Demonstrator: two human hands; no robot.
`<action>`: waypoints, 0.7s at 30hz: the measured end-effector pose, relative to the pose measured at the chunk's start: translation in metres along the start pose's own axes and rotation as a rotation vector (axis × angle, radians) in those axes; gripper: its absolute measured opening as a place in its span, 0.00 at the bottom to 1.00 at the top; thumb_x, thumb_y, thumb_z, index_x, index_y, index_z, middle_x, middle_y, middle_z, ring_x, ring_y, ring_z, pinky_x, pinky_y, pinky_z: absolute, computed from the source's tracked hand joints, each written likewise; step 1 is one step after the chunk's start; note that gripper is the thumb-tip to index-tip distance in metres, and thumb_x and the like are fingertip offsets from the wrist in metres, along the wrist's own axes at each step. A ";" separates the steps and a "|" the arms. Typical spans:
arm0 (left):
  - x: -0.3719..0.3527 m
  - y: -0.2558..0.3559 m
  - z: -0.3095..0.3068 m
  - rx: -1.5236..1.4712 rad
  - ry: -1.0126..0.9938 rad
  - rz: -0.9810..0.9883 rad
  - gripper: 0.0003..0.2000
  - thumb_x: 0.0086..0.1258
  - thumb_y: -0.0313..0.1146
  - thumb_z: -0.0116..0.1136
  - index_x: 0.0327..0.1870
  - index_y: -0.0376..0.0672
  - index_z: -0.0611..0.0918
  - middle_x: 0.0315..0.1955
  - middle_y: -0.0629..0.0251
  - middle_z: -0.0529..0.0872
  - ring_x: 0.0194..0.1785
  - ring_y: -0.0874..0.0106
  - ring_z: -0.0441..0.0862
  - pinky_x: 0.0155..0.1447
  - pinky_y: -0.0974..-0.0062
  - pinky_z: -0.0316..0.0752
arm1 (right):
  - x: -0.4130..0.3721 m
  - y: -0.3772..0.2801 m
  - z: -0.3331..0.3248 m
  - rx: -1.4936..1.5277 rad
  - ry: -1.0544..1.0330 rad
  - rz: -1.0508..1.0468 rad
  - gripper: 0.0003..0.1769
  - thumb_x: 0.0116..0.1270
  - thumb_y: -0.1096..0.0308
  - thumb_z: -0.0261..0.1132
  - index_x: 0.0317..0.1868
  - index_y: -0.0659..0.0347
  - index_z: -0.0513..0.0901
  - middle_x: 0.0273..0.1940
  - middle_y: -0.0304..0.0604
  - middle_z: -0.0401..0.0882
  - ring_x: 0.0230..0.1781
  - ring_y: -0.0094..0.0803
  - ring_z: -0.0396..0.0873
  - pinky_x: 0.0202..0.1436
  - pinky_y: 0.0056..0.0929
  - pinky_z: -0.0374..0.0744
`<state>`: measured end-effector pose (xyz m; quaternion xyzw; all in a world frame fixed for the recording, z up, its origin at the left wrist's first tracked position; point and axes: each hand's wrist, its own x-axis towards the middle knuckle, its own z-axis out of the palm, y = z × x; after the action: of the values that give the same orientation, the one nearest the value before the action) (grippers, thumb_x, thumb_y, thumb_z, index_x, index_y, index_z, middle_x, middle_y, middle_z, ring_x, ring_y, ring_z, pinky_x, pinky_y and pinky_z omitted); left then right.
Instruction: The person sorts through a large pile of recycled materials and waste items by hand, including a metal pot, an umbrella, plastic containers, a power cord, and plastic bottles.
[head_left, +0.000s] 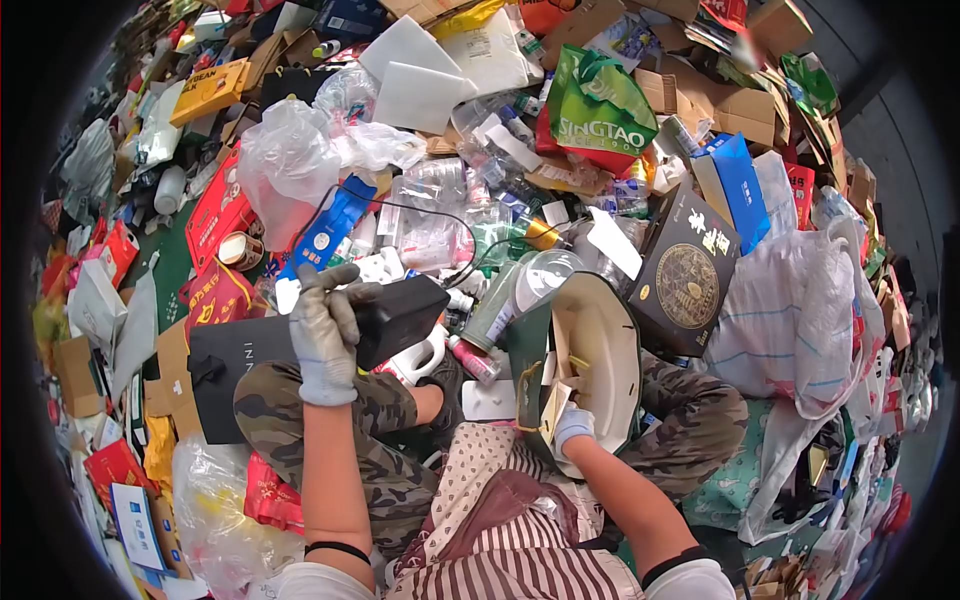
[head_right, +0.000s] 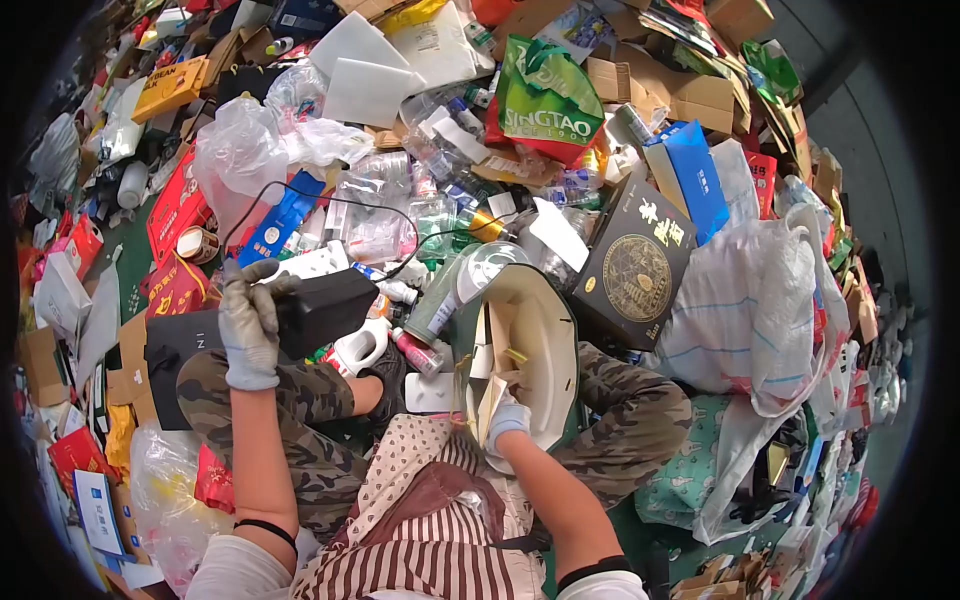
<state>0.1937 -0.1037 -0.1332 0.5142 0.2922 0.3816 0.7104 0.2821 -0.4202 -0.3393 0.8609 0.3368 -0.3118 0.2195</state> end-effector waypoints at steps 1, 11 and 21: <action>-0.010 0.019 0.003 0.009 0.038 0.026 0.28 0.73 0.51 0.33 0.37 0.29 0.75 0.05 0.71 0.62 0.26 0.70 0.79 0.43 0.76 0.72 | 0.005 0.003 -0.011 0.001 -0.024 0.003 0.22 0.56 0.64 0.59 0.53 0.58 0.75 0.51 0.47 0.76 0.49 0.36 0.77 0.40 0.37 0.78; -0.088 0.099 -0.058 -0.340 -0.300 0.407 0.17 0.71 0.31 0.38 0.60 0.47 0.69 0.38 0.68 0.82 0.22 0.74 0.72 0.48 0.64 0.70 | -0.060 0.051 -0.151 0.494 0.500 -0.059 0.26 0.57 0.57 0.61 0.53 0.63 0.73 0.46 0.50 0.78 0.43 0.39 0.79 0.43 0.36 0.76; -0.136 0.125 -0.104 -0.510 -0.412 0.129 0.17 0.73 0.37 0.35 0.54 0.40 0.73 0.26 0.63 0.78 0.11 0.80 0.61 0.14 0.84 0.52 | 0.068 -0.122 -0.109 2.722 -0.332 0.271 0.04 0.57 0.71 0.60 0.30 0.62 0.75 0.20 0.38 0.73 0.15 0.28 0.70 0.20 0.24 0.73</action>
<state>0.0066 -0.1430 -0.0423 0.4034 0.0043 0.3747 0.8348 0.2770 -0.2434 -0.3291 0.3734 -0.3467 -0.4669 -0.7227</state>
